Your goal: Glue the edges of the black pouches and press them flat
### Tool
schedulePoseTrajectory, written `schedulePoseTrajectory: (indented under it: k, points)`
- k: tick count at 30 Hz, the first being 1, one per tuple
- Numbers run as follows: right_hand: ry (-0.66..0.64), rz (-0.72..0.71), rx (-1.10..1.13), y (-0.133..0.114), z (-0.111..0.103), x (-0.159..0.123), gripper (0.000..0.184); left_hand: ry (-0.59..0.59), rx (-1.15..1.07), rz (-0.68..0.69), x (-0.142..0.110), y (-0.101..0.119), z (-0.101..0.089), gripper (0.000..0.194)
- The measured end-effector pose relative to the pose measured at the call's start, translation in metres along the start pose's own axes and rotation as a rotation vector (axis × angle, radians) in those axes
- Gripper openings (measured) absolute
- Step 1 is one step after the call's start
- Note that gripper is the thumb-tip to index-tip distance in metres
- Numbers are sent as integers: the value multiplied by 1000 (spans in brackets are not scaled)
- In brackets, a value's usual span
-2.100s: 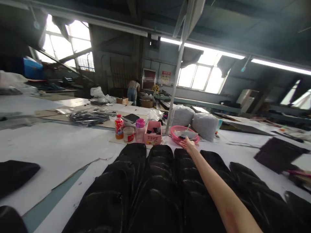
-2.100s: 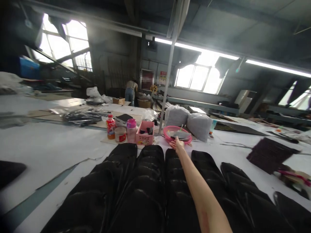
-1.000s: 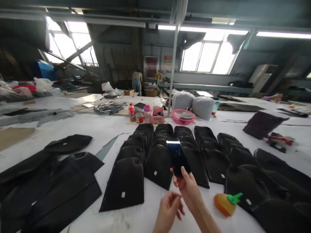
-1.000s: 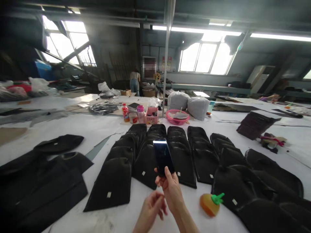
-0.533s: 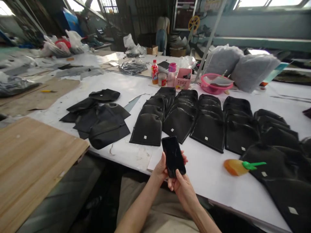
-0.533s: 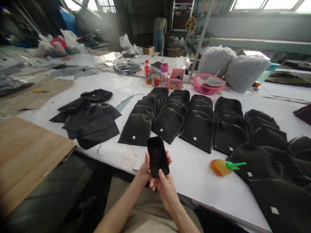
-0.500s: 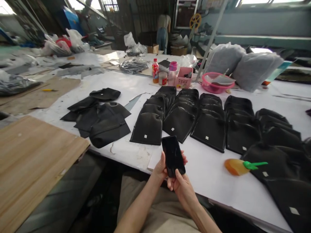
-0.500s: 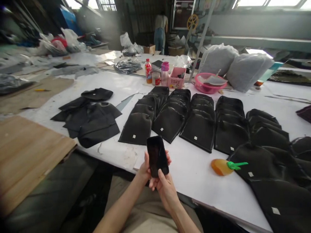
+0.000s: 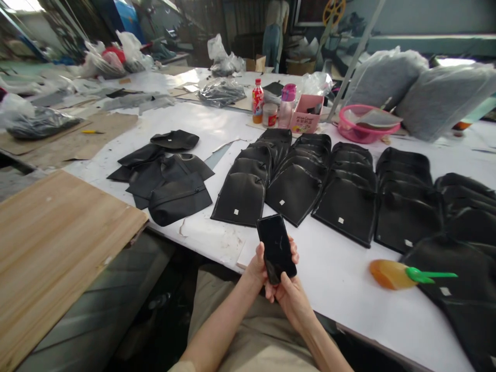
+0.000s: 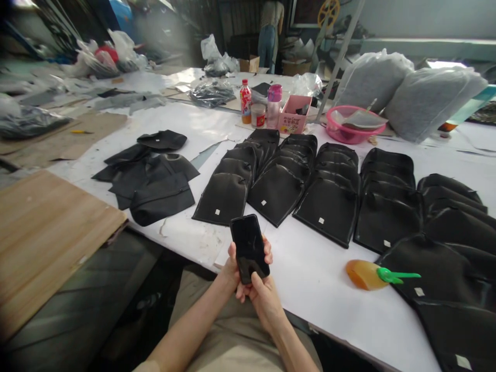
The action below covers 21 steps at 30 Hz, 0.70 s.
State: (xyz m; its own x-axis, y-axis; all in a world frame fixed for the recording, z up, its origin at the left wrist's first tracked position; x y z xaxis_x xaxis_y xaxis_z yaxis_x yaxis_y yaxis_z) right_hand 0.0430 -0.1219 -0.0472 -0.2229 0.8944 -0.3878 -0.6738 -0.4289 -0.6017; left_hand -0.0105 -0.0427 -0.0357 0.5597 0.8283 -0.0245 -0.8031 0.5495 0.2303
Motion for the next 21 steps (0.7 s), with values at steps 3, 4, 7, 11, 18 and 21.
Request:
schedulePoseTrajectory:
  k: [3,4,7,11,18,21]
  points:
    - [-28,-3,-10,0,-5,3,46,-6,14,-21,0,0,-2,83]
    - [-34,-2,-14,0,-6,4,49,-2,18,-30,0,0,-2,83]
    - [-38,8,-17,-1,-7,5,59,-8,18,-66,-1,0,-2,87]
    - [-42,22,-37,0,-9,5,64,-11,18,-108,-2,-1,-4,91]
    - [-27,9,-51,6,-15,6,61,-53,52,-90,0,-1,-3,91]
    - [-56,16,-53,8,-15,7,60,-43,63,-97,1,0,-3,91]
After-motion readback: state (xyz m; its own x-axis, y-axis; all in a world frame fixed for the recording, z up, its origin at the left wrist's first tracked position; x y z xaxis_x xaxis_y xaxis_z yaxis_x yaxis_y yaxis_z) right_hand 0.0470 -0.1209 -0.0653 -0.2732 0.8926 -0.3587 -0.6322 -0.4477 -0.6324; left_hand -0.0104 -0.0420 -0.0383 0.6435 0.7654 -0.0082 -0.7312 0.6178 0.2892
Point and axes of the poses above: each hand's wrist, its own x-axis towards the middle knuckle, its own z-axis out of the palm, y = z × x, the point moved 3 cm from there along x, towards the middle knuckle, and after that the axes turned 7 degrees about z, right-handed, at the moved point
